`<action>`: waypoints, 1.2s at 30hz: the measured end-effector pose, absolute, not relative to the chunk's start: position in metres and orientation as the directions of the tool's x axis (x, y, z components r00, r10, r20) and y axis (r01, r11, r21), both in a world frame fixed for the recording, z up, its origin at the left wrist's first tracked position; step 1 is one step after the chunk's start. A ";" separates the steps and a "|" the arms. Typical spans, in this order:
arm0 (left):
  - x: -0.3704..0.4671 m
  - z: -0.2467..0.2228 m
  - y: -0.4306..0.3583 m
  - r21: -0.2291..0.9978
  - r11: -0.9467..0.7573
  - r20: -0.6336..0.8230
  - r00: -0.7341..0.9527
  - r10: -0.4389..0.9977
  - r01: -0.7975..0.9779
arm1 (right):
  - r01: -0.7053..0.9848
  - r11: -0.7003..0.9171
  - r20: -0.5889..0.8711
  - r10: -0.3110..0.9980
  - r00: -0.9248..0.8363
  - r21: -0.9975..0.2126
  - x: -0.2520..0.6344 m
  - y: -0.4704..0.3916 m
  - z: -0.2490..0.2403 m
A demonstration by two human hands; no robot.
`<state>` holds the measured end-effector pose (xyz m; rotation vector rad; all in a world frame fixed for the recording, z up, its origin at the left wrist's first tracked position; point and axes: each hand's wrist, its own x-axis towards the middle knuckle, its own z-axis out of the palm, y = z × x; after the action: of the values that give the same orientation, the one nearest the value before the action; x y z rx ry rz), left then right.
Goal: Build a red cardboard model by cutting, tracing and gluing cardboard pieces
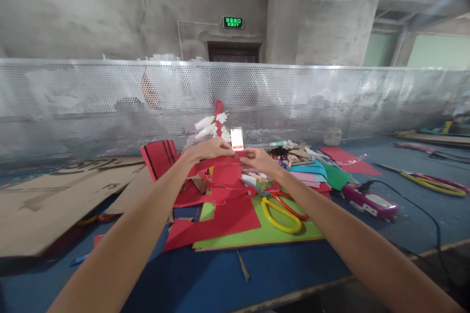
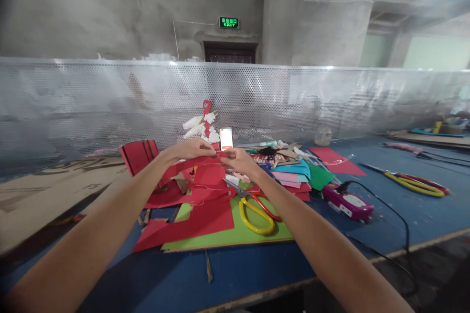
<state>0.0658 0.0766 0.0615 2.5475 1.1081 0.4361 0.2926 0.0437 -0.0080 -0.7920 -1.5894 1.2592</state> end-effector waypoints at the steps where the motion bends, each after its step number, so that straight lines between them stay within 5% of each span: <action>1: 0.066 0.062 0.076 0.408 -0.648 0.144 0.655 0.742 0.643 | -0.057 0.272 0.273 0.892 -0.360 -0.961 0.292 0.044 -0.008; 20: 0.063 0.067 0.066 0.359 -0.674 0.162 0.668 0.726 0.646 | -0.017 0.346 0.334 0.890 -0.310 -0.938 0.288 0.049 -0.015; 26: 0.066 0.066 0.069 0.386 -0.656 0.135 0.664 0.735 0.648 | 0.156 0.491 0.427 0.847 -0.318 -0.857 0.290 0.050 -0.015; 36: 0.064 0.064 0.073 0.480 -0.688 0.130 0.731 0.670 0.545 | 0.175 0.470 0.414 0.866 -0.281 -0.865 0.287 0.042 -0.012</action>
<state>0.0635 0.0731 0.0637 2.5207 0.9321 0.4154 0.2868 0.0416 -0.0118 -0.8912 -1.7434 0.8877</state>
